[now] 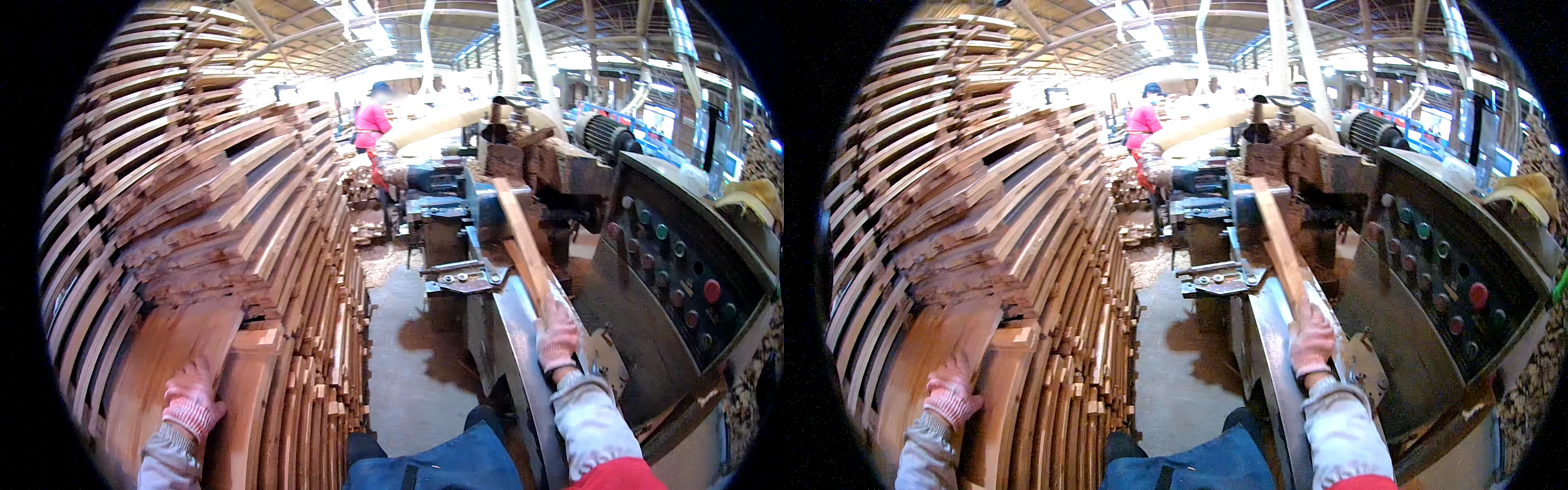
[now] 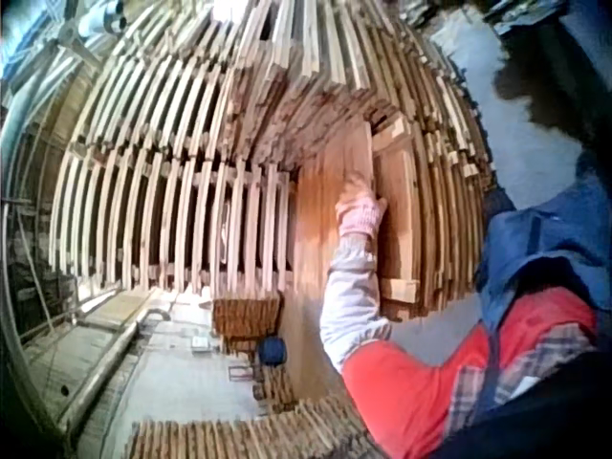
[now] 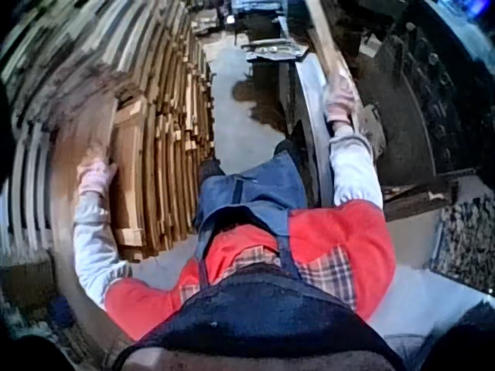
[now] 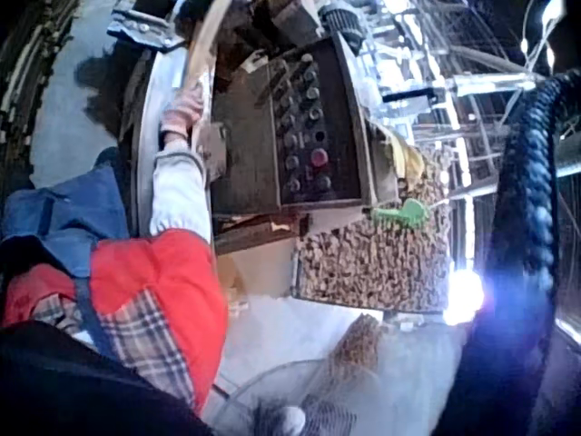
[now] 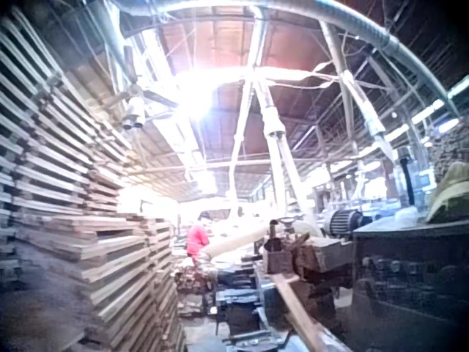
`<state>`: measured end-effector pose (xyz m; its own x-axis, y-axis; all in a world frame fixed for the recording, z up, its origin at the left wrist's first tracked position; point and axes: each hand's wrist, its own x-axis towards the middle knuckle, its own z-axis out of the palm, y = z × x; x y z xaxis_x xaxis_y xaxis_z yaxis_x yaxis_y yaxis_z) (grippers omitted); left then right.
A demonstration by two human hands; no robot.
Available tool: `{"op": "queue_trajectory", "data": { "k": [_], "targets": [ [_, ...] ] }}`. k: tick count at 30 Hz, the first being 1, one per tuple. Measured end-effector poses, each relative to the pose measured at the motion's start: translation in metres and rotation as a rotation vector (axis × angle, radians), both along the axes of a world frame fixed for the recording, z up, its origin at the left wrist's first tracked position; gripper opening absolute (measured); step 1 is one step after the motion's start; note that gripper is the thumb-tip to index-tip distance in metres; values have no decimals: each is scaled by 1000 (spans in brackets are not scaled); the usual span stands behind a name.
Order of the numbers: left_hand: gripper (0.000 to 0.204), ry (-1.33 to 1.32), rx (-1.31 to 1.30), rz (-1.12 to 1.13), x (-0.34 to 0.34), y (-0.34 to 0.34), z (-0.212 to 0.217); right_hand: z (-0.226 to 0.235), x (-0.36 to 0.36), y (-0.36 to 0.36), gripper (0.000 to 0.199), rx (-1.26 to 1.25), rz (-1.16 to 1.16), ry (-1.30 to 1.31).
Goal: The person picks up individual wood planks from a large stack and feeds them one at a time into an industrial woodworking machine.
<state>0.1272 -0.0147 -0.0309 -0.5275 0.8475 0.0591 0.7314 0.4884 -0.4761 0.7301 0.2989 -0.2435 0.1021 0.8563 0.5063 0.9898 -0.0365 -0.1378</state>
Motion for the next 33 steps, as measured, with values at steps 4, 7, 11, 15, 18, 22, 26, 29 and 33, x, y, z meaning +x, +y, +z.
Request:
{"op": "queue_trajectory", "data": {
  "k": [4, 7, 11, 15, 18, 22, 26, 29, 33],
  "targets": [
    [103, 120, -32, 46, -9, -5, -12, 20, 2, -154, 80, -138, 76, 67],
    [115, 162, -148, 116, -17, -1, -7, 49, 7, -251, 82, -244, 99, 19],
    [108, 176, -74, 65, -33, 1, -27, 42, 22, -270, 57, -53, 234, -148],
    [107, 125, -60, 51, -30, -15, -8, 33, 29, -184, 47, -19, 278, -169],
    [103, 78, 16, -122, -13, -40, 20, 28, 17, -100, 46, -116, 219, -238],
    [91, 33, 176, -514, 29, -47, 52, 30, 0, -14, 41, -107, 238, -190],
    [52, 65, 57, -919, 113, 6, 86, 16, -21, 33, 42, -18, 316, 34],
    [46, 22, -123, -1232, 155, 86, 62, 79, -75, -50, 49, -45, 840, 556],
    [46, 82, -74, -1554, 223, 153, 3, 125, -101, -150, 93, -230, 1039, 316]
  ]
}}
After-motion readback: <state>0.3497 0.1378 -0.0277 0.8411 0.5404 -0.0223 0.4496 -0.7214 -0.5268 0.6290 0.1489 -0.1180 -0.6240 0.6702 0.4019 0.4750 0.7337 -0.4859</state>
